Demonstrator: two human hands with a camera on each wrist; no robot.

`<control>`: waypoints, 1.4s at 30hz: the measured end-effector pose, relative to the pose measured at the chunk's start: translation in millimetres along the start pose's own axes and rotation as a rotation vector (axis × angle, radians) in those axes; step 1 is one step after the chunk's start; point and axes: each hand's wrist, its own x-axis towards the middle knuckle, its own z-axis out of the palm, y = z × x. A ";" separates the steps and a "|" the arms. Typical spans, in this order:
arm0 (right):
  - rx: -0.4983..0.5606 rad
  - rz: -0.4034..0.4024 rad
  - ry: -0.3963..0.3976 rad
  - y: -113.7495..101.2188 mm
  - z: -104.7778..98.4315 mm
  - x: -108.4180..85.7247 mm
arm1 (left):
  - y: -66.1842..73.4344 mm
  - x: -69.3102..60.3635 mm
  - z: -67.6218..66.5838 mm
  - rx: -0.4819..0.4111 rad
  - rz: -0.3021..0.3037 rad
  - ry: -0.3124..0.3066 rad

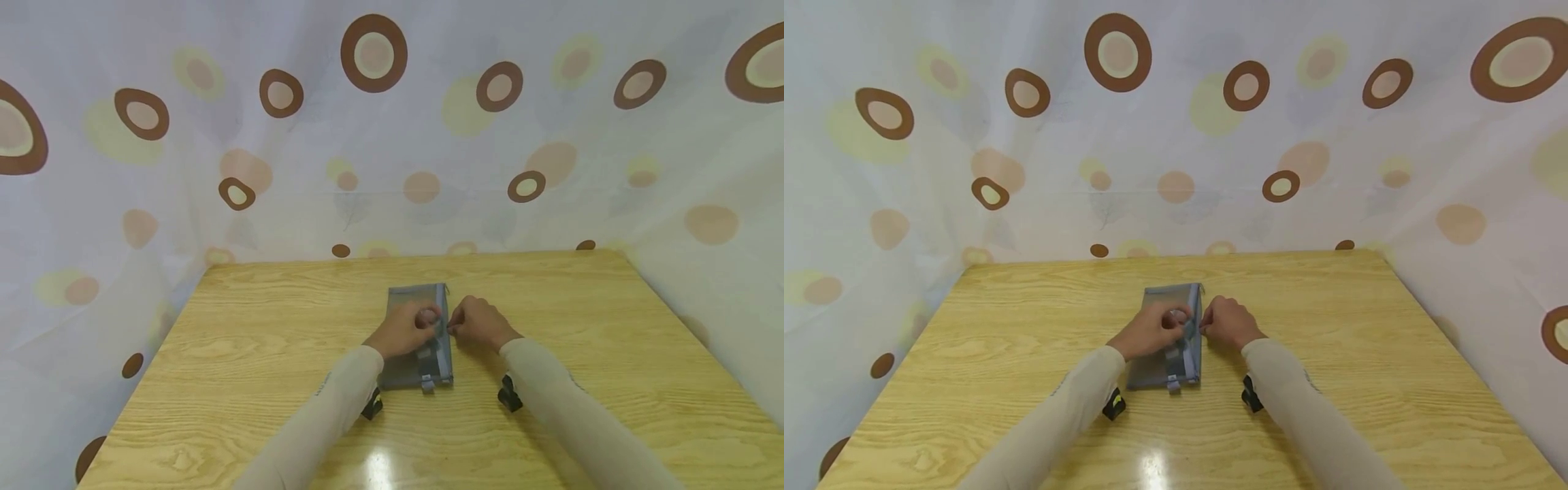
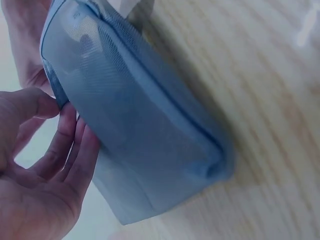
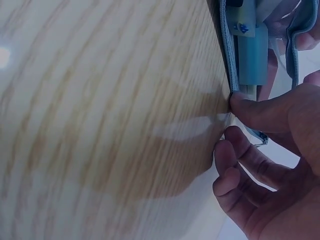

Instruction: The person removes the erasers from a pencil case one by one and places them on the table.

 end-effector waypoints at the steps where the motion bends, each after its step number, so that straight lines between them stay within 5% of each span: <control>1: -0.004 0.003 -0.001 0.0 0.0 0.0 | 0.0 0.1 -0.7 0.000 0.004 -0.014; 10: -0.019 0.032 -0.001 -0.4 -1.0 0.3 | -3.4 0.9 -4.4 -0.006 -0.037 -0.035; 25: -0.051 0.051 0.013 -3.0 0.6 0.2 | 1.3 2.2 6.7 0.009 -0.133 0.180; 42: -0.125 -0.013 0.043 -6.3 3.3 3.4 | 1.2 1.2 2.6 -0.008 -0.131 0.150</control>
